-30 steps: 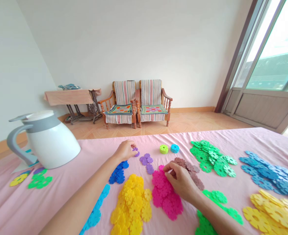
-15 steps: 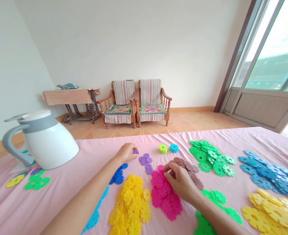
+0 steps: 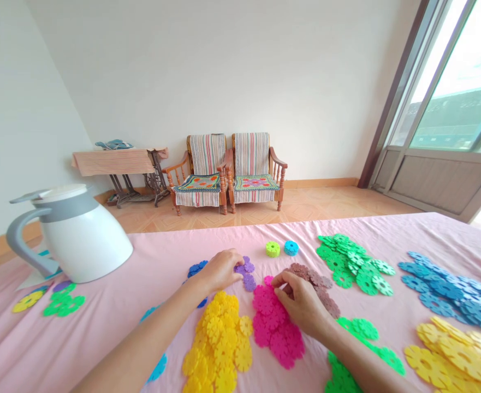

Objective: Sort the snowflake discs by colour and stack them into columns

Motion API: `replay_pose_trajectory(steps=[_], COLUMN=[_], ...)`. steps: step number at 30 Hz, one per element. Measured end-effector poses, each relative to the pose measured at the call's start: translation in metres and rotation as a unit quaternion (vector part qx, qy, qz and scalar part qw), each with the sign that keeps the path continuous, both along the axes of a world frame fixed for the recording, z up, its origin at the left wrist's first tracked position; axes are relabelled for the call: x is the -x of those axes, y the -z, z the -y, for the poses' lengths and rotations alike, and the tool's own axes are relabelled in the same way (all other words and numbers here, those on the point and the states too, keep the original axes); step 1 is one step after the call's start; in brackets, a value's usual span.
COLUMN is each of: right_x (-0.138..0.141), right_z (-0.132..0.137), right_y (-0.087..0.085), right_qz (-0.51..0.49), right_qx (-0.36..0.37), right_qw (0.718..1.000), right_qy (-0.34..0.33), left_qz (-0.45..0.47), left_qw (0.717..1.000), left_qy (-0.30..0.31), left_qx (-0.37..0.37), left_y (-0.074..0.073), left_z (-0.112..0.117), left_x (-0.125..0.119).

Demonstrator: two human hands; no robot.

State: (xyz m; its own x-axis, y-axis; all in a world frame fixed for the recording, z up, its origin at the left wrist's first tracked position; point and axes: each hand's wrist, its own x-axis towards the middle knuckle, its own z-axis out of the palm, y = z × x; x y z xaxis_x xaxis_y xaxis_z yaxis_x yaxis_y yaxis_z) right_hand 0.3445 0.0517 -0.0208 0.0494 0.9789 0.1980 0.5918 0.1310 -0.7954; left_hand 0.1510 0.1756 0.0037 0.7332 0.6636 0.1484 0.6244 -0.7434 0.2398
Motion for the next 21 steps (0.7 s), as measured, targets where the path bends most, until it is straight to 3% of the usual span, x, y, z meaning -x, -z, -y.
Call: replay_pose_trajectory(steps=[9,15,21], right_x=[0.000,0.000,0.000], right_z=[-0.002,-0.002,-0.001], right_y=[0.000,0.001,0.002], right_qz=[0.005,0.007,0.006], right_qx=[-0.001,-0.002,-0.004], right_qw=[1.000,1.000,1.000], right_qy=[0.006,0.007,0.005], left_qz=[0.024,0.068,0.054], left_qw=[1.000,0.994,0.993], left_qy=[-0.015,-0.082,-0.100], left_qx=[-0.008,-0.036,-0.027], left_y=[0.001,-0.013,-0.007], left_z=[0.004,-0.020,-0.036], left_x=[0.001,0.019,0.026])
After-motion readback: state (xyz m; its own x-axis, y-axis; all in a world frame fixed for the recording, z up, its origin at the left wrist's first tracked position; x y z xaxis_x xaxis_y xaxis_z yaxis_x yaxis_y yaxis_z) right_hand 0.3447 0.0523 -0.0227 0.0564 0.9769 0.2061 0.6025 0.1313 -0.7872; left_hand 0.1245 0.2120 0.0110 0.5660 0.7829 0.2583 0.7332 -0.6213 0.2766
